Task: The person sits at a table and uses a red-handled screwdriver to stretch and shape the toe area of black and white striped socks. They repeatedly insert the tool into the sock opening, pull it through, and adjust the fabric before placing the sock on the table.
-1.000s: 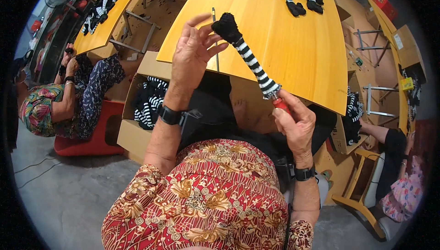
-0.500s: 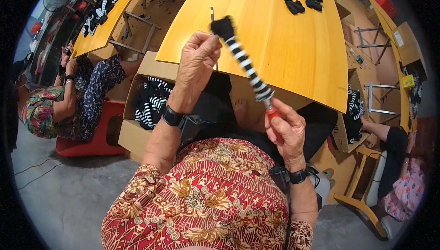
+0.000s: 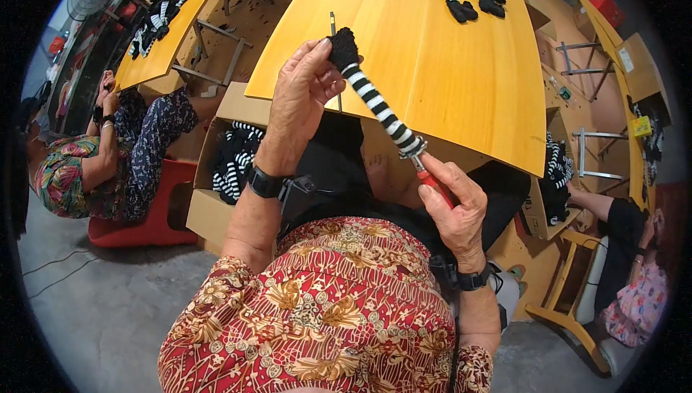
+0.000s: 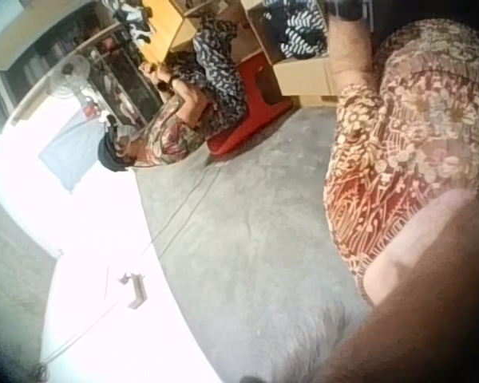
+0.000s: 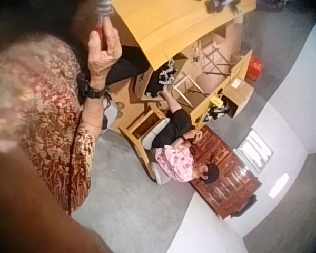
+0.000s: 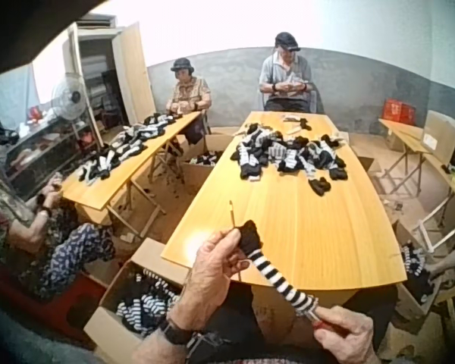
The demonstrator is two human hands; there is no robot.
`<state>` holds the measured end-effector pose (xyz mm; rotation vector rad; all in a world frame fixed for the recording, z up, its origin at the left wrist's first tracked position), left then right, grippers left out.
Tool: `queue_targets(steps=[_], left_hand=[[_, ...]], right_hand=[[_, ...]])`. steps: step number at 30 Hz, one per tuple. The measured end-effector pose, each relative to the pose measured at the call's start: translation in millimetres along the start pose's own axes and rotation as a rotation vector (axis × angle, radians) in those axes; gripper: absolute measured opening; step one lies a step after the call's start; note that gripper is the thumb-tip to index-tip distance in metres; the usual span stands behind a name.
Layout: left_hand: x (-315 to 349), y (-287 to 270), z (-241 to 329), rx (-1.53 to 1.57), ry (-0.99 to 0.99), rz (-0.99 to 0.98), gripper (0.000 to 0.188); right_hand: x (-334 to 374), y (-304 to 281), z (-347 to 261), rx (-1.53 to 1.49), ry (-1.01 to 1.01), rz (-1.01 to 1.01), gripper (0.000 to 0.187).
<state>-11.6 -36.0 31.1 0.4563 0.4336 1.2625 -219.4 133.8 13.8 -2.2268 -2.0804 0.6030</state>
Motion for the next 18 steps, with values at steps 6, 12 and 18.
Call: queue_targets(steps=[6, 12, 18], left_hand=[[-2, 10, 3, -0.073, 0.062, 0.076, 0.025], [-7, -4, 4, -0.187, 0.014, 0.094, 0.036], [-8, -1, -8, -0.124, 0.044, 0.06, 0.023]], right_hand=[[-4, 6, -5, 0.05, -0.007, 0.075, 0.04], [-5, 7, -11, 0.249, -0.225, 0.048, 0.044], [1, 14, -7, 0.376, -0.314, 0.068, 0.045]])
Point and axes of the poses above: each hand's wrist, its own x-axis away from the middle knuckle, its own y-axis out of the palm, z = x × y, the point moved 2 cm from there along -x, towards the middle knuckle, and after that the axes turned 2 degrees about -z, right-handed, at the moved point
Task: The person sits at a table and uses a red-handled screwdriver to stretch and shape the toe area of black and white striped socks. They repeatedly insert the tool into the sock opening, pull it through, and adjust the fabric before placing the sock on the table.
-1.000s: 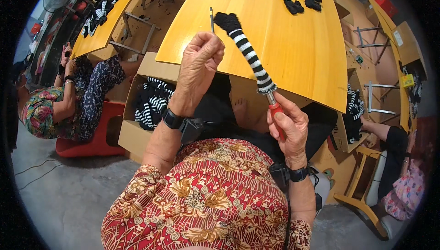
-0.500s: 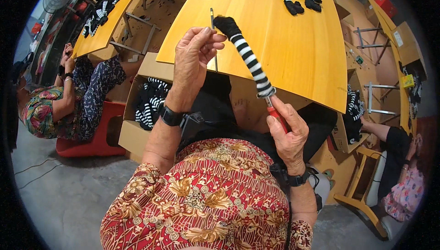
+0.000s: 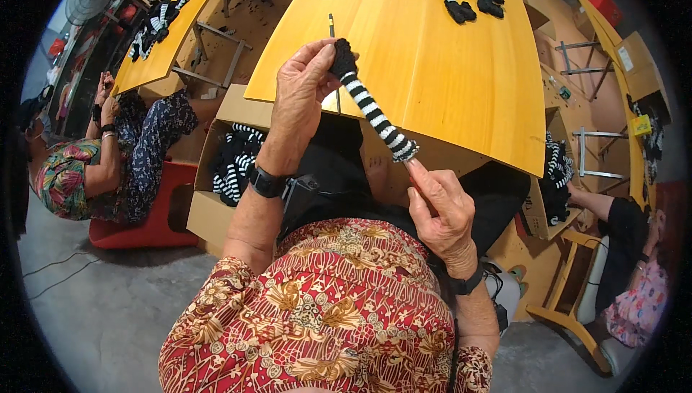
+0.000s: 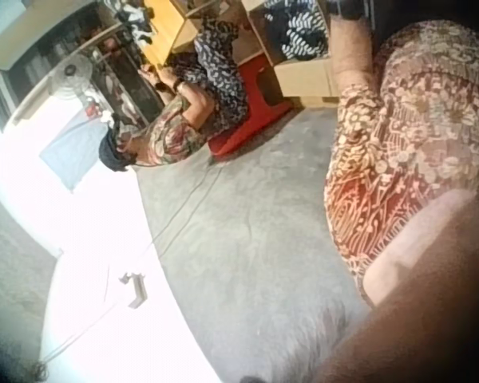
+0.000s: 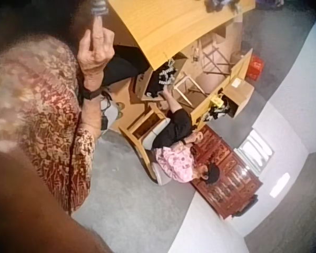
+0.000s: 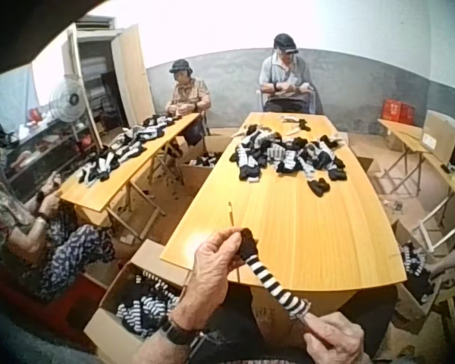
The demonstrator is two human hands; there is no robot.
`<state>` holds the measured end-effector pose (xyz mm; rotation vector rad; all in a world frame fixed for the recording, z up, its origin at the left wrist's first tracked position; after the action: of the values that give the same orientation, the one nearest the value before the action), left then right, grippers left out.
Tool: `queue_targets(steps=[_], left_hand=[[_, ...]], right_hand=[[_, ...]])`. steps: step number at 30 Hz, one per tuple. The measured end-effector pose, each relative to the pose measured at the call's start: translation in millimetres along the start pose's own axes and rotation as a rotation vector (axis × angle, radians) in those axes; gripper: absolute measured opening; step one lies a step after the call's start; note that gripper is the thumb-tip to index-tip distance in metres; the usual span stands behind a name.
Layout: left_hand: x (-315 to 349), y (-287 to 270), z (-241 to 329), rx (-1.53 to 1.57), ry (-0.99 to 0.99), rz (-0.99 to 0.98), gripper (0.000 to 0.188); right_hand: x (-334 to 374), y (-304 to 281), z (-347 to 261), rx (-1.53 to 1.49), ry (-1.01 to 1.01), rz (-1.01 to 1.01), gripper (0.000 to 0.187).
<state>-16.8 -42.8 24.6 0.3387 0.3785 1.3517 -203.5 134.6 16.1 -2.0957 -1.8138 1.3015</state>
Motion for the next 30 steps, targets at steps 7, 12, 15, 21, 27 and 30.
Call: queue_targets(steps=[7, 12, 15, 21, 27, 30], left_hand=[[5, 5, -15, -0.149, 0.233, -0.011, 0.04], [-2, -1, -9, -0.068, 0.17, -0.07, 0.045], [0, 7, -6, -0.067, 0.191, -0.068, 0.044], [-1, 6, -8, -0.254, 0.343, -0.051, 0.046], [2, 8, -16, -0.537, 0.29, -0.012, 0.047], [2, 6, -16, -0.117, 0.165, -0.018, 0.044]], right_hand=[[-2, -4, 2, -0.103, 0.193, -0.008, 0.043], [0, -14, 7, -0.265, 0.229, -0.084, 0.041], [-2, -11, 7, -0.272, 0.262, -0.064, 0.04], [-3, -6, 0, -0.206, 0.245, -0.008, 0.039], [-1, 0, 5, -0.238, 0.339, 0.042, 0.039], [2, -3, 13, -0.398, 0.36, 0.026, 0.038]])
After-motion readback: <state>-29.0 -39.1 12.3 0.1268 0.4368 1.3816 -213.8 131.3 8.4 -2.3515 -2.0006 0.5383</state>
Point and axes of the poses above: each hand's wrist, its own x-axis away from the middle knuckle, its own y-axis out of the palm, z = x × y, the point moved 2 cm from there along -x, towards the middle knuckle, and after that the axes turned 2 degrees about -z, right-handed, at the moved point
